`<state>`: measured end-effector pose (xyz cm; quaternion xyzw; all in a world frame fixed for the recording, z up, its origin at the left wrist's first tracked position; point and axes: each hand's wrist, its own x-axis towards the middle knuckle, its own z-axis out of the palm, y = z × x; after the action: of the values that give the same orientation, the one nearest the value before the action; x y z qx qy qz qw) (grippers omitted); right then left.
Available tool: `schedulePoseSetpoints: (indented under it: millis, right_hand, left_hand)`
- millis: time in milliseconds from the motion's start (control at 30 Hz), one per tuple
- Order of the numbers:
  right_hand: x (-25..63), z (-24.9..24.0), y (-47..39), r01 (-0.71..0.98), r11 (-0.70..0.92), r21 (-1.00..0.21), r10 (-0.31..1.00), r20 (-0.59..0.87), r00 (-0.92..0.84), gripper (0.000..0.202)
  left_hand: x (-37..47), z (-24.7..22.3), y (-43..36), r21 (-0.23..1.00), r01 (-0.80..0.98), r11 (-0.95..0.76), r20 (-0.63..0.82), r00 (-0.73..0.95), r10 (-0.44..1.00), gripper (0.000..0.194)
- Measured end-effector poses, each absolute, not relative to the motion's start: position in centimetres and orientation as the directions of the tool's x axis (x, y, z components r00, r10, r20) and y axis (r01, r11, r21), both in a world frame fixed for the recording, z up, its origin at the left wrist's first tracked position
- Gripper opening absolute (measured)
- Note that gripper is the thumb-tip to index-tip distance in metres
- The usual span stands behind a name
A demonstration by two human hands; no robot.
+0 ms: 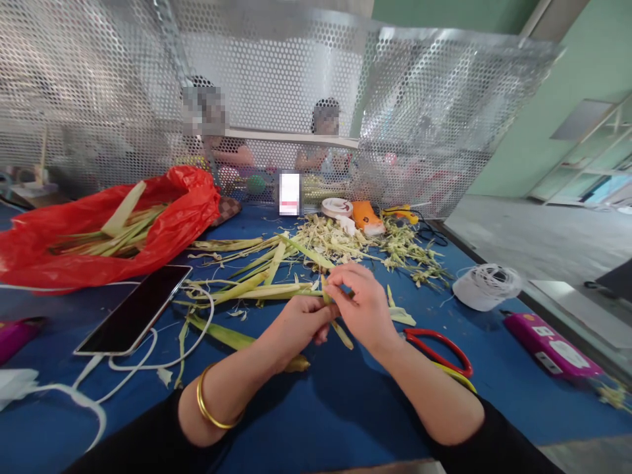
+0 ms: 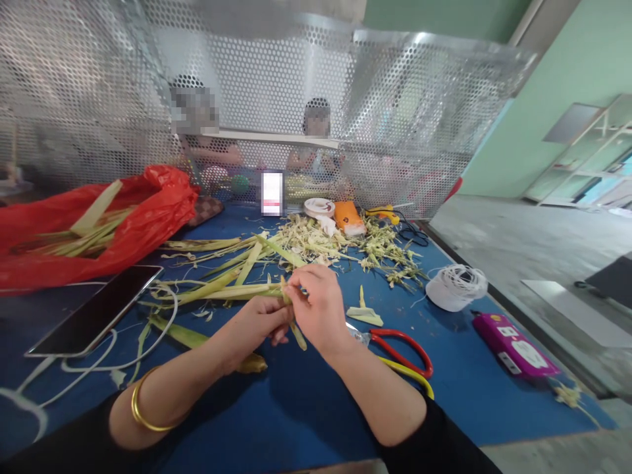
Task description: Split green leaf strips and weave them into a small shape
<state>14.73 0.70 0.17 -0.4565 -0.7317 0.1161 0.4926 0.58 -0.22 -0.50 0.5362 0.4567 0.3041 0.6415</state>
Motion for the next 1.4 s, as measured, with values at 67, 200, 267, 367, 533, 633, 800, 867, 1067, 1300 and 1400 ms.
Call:
schedulePoseSetpoints:
  millis: [67, 200, 267, 367, 533, 633, 800, 867, 1067, 1300, 1400]
  right_hand:
    - [15.3, 1.1, 0.5, 0.603, 0.562, -0.566, 0.725, 0.688, -0.031, 0.009]
    - [15.6, 2.2, -0.4, 0.626, 0.5, -0.598, 0.64, 0.743, 0.198, 0.014]
    - [15.1, 1.8, -0.7, 0.596, 0.476, -0.646, 0.755, 0.648, 0.099, 0.022]
    - [13.7, 0.6, -0.7, 0.466, 0.385, -0.797, 0.921, 0.367, -0.133, 0.026]
    - [12.6, -0.4, -0.8, 0.344, 0.32, -0.883, 0.946, 0.278, -0.165, 0.029]
    - [12.9, -0.2, -0.9, 0.347, 0.389, -0.853, 0.919, 0.338, -0.202, 0.028]
    - [13.3, -0.1, -0.7, 0.354, 0.51, -0.784, 0.856, 0.424, -0.294, 0.027]
    - [13.1, -0.2, -0.7, 0.349, 0.537, -0.768, 0.838, 0.442, -0.319, 0.026]
    - [13.0, -0.3, -1.0, 0.474, 0.532, -0.702, 0.847, 0.442, -0.296, 0.028]
    - [15.2, 0.8, -0.1, 0.466, 0.365, -0.806, 0.859, 0.484, 0.164, 0.025]
    - [15.7, 1.1, 0.6, 0.191, 0.239, -0.952, 0.945, 0.273, 0.18, 0.028]
  left_hand:
    - [0.2, -0.1, 0.0, 0.958, -0.034, 0.286, -0.255, 0.358, 0.898, 0.035]
    - [-0.6, 0.5, 0.7, 0.909, -0.325, 0.262, -0.172, 0.278, 0.945, 0.039]
    - [-0.8, 0.5, 1.0, 0.896, -0.405, 0.183, -0.093, 0.231, 0.968, 0.038]
    - [-0.5, 0.4, 1.0, 0.886, -0.442, 0.138, -0.033, 0.237, 0.971, 0.036]
    - [0.0, 0.4, 0.6, 0.88, -0.444, 0.169, -0.048, 0.27, 0.962, 0.044]
    - [0.0, 0.7, 0.5, 0.869, -0.47, 0.153, -0.029, 0.26, 0.965, 0.042]
    - [-0.1, 0.8, 0.3, 0.835, -0.525, 0.165, -0.061, 0.209, 0.976, 0.032]
    - [-0.2, 0.7, 0.3, 0.825, -0.535, 0.18, -0.08, 0.205, 0.975, 0.03]
    - [-0.6, 0.8, 0.9, 0.847, -0.491, 0.205, -0.093, 0.241, 0.966, 0.033]
    - [-0.6, 1.5, 0.7, 0.953, -0.3, 0.028, 0.018, 0.15, 0.989, 0.025]
    - [-1.0, 1.8, 0.3, 0.961, 0.011, -0.276, 0.27, 0.181, 0.946, 0.016]
